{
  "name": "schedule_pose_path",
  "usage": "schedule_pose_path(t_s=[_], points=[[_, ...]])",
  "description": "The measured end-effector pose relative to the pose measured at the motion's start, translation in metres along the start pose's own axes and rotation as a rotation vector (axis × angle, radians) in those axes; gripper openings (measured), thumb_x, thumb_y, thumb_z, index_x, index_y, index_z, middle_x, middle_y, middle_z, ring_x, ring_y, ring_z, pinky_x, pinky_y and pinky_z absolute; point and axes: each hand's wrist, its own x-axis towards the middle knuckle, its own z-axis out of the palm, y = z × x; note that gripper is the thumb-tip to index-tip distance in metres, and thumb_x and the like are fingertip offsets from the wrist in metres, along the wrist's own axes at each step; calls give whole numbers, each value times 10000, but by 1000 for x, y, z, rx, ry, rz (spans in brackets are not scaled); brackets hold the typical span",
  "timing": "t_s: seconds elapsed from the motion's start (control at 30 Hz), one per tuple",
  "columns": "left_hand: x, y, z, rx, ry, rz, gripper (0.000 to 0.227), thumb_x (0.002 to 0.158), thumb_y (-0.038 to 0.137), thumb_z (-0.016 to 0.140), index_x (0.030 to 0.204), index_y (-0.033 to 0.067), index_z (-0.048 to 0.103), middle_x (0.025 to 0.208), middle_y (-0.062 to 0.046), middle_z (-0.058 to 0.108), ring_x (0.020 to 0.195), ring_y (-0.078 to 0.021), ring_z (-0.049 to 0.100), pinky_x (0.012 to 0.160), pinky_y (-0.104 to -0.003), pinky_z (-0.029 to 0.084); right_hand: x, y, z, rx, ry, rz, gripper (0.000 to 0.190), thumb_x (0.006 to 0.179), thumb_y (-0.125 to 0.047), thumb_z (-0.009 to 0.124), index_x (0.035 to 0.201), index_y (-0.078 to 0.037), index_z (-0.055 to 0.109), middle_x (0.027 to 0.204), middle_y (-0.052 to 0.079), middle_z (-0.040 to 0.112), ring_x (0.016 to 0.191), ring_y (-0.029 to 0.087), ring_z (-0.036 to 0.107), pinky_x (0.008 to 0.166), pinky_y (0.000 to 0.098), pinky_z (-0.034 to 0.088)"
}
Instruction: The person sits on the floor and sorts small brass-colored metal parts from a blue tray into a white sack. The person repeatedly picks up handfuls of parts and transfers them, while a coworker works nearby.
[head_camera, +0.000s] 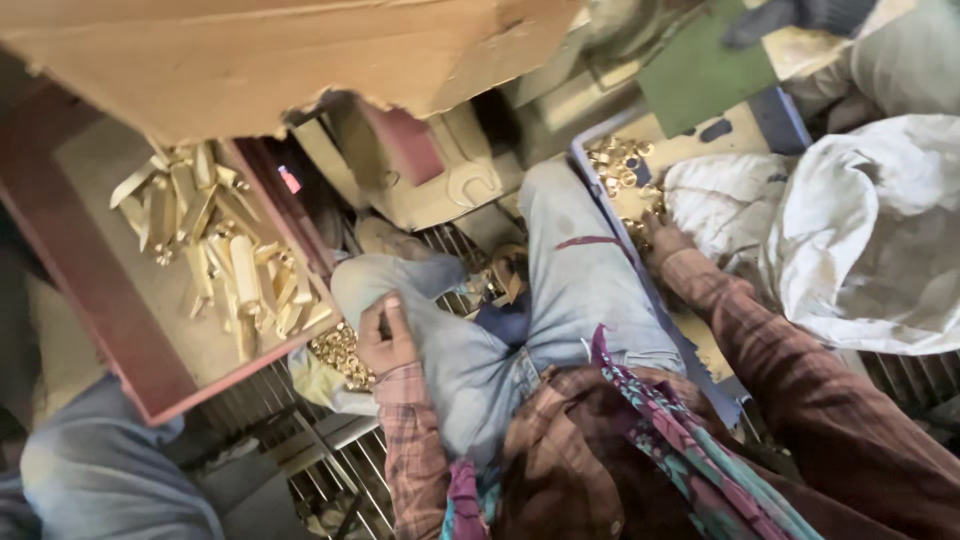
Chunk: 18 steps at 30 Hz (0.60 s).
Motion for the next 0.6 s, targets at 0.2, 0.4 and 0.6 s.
schedule_pose_path(t_s=[0.2, 0.4, 0.6], points=[[4, -1, 5, 180, -13, -26, 185, 997, 199, 724, 1089, 51, 786, 873, -23, 736, 692, -83, 565, 646, -241, 488, 15, -4, 0, -98, -50, -213, 754, 841, -93, 627, 1539, -242, 384, 1455, 173, 482, 1310, 397, 521, 1029, 493, 489], [-1, -15, 7, 90, -10, -20, 181, 1027, 199, 708, 1092, 39, 762, 945, -22, 753, 766, -53, 597, 725, -226, 511, 33, 7, 16, -56, -27, -327, 484, 977, -175, 483, 1450, -277, 494, 1404, 146, 518, 1287, 376, 560, 1013, 453, 517], [-1, -13, 9, 123, -26, -89, 173, 1029, 178, 698, 1084, 25, 758, 970, -55, 755, 811, -89, 624, 768, -247, 521, 48, 15, 35, -32, 21, -238, 415, 983, -216, 483, 1380, -320, 543, 1394, 136, 512, 1264, 386, 563, 991, 458, 513]])
